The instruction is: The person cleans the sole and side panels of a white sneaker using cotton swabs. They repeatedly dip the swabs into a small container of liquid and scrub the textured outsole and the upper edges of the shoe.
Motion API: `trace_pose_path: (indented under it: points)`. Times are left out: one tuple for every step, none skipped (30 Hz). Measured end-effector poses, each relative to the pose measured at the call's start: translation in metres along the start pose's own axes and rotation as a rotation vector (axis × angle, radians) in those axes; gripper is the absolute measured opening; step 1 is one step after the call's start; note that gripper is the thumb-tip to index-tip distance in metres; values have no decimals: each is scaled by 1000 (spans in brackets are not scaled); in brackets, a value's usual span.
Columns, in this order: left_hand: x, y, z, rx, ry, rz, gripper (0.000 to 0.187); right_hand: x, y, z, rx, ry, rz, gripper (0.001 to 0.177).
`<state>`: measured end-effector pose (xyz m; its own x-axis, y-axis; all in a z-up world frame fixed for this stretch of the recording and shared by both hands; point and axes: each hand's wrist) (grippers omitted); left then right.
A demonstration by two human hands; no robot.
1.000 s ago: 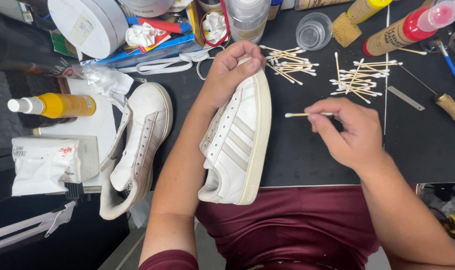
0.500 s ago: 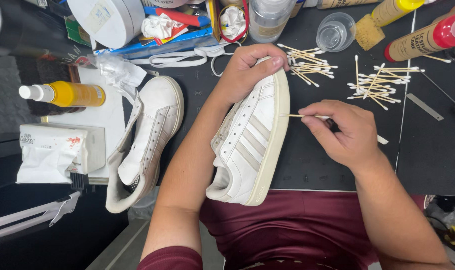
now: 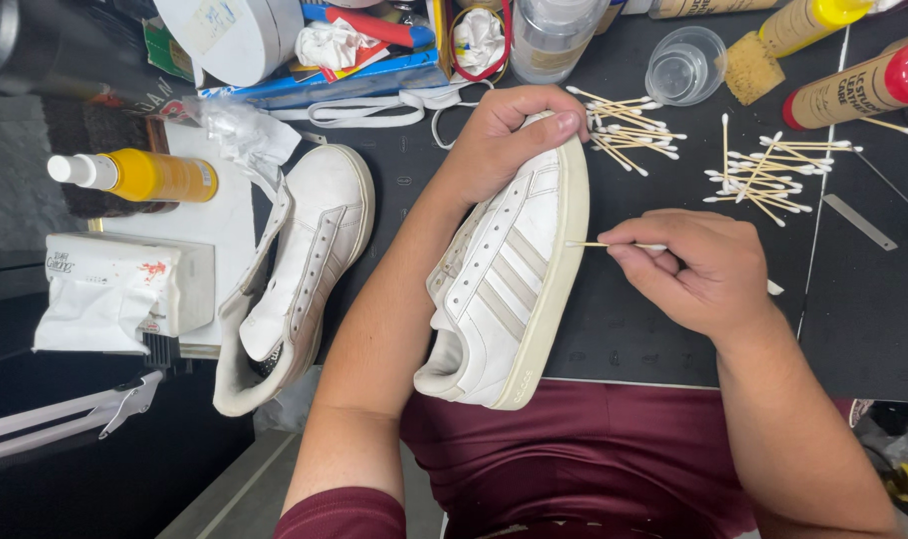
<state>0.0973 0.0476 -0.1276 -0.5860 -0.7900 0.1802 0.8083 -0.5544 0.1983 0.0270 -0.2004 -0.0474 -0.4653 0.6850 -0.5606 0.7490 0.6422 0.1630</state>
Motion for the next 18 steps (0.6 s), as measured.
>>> trace_pose_path:
  points:
    - [0, 0, 0, -3, 3, 1, 22, 1, 0, 0, 15, -9, 27, 16]
    - [0, 0, 0, -6, 7, 2, 22, 3, 0, 0, 30, -19, 55, 16]
    - [-1, 0, 0, -10, 11, 3, 23, 5, 1, 0, 44, -27, 83, 16]
    - [-1, 0, 1, -8, 16, 2, 23, 5, 2, 0, 19, -14, 74, 18]
    - [-1, 0, 0, -5, 19, 3, 23, 4, 2, -1, -5, -2, 64, 20]
    - [-1, 0, 0, -3, 22, 4, 23, 3, 3, -1, -28, 11, 53, 22]
    - [-1, 0, 0, -3, 20, 4, 23, 2, 3, -2, -26, 22, 34, 22]
    - [-1, 0, 0, -4, 18, 4, 23, 1, 4, -2, -23, 32, 15, 22]
    - [0, 0, -1, -3, 17, 5, 23, 1, 4, -3, -21, 42, -4, 23]
    - [0, 0, -1, -3, 1, 4, 23, 1, 5, -3, -19, 43, 21, 20]
    - [0, 0, -1, -3, -14, 4, 23, 3, 6, -4, -17, 45, 47, 18]
    - [0, 0, -1, -3, -28, 4, 23, 4, 6, -5, -16, 47, 72, 16]
    - [0, 0, 0, -1, -17, 5, 23, 4, 7, -6, -45, 38, 58, 16]
    - [0, 0, 0, 0, -5, 5, 24, 3, 7, -7, -73, 29, 43, 15]
    - [1, 0, 0, 1, 7, 7, 24, 2, 7, -8, -102, 21, 28, 15]
    - [1, 0, 0, 1, 14, 13, 24, 2, 7, -9, -82, 28, 2, 15]
    - [1, 0, 0, 0, 21, 19, 25, 0, 6, -9, -62, 36, -24, 15]
    - [1, -1, 0, -1, 28, 25, 25, 0, 6, -9, -42, 44, -51, 15]
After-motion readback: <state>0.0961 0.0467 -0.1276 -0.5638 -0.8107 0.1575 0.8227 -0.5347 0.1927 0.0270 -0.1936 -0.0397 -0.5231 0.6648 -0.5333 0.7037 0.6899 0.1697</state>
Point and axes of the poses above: each hand's wrist, its own y-axis towards the middle knuckle, its own x-axis out of the palm, z = x × y, and after that the axes turned 11 degrees about -z, right-handed
